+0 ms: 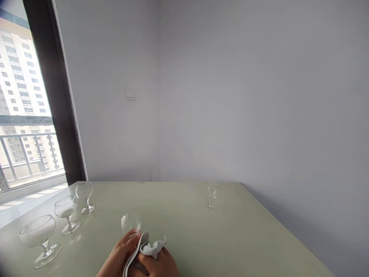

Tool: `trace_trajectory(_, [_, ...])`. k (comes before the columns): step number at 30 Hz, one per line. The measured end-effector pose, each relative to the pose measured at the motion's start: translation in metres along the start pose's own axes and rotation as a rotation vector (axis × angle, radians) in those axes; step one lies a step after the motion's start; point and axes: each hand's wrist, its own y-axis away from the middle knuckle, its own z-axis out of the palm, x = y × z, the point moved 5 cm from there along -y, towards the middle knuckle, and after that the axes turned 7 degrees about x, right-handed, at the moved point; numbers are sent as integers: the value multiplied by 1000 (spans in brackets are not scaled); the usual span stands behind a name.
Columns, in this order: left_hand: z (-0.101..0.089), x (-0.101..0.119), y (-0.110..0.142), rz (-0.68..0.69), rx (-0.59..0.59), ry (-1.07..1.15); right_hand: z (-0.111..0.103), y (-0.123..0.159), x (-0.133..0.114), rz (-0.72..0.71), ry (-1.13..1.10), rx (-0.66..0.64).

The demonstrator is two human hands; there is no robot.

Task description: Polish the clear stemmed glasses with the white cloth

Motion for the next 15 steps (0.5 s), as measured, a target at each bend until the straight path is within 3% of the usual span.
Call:
trace_trajectory(4, [12,-3,10,-81,-109,71,-18,-6,3,253,-158,-112])
trace_trajectory(7, [15,2,16,-56,-111,106,-43,-22,-12,222,-458,-130])
trace_trajectory(9, [16,8,19,-25,-98,138,-51,-30,-18,291,-755,-129])
trace_trajectory(12, [17,14,23,12,-70,174,-40,-27,-15,596,-1199,-115])
trace_trajectory(15, [18,16,25,48,-67,178,-20,-16,-11,755,-1397,-84])
